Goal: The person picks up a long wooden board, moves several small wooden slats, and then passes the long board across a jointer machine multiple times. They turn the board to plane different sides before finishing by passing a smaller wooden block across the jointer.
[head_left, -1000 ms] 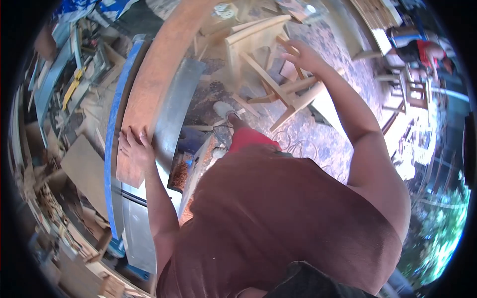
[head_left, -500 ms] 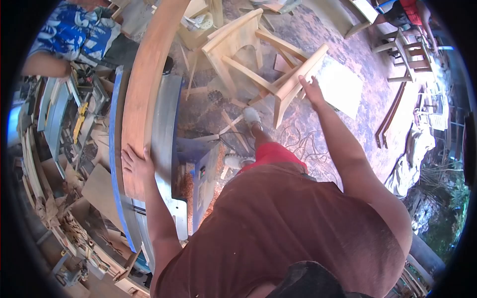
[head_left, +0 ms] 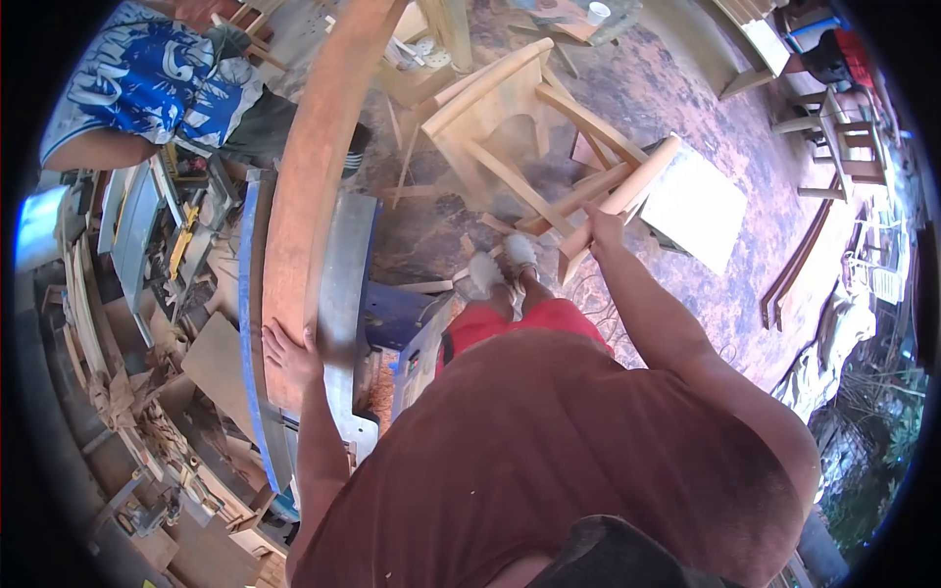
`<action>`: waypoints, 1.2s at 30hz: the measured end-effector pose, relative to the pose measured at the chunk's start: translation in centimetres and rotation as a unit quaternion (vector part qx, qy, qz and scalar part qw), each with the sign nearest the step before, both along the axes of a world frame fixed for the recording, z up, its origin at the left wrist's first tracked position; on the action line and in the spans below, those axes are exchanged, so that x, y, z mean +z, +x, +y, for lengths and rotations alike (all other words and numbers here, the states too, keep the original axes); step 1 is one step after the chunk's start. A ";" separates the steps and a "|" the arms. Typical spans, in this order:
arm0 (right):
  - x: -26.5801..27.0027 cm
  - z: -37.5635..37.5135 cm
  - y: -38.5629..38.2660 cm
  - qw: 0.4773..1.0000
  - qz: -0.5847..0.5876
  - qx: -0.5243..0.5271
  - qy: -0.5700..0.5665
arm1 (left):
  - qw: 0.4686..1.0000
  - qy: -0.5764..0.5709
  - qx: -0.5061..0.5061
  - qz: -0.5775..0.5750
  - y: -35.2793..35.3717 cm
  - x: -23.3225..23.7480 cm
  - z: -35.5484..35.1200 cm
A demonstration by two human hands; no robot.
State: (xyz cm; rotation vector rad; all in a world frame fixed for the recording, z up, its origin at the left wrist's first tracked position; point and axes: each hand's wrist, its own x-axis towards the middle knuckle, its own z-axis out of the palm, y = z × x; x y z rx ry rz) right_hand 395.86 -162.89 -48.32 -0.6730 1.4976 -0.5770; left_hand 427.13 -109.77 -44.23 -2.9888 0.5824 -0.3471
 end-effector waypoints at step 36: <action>-1.4 -20.3 10.7 0.949 0.267 -0.014 -0.166 | 0.997 -0.019 0.031 0.061 -0.7 1.0 -0.4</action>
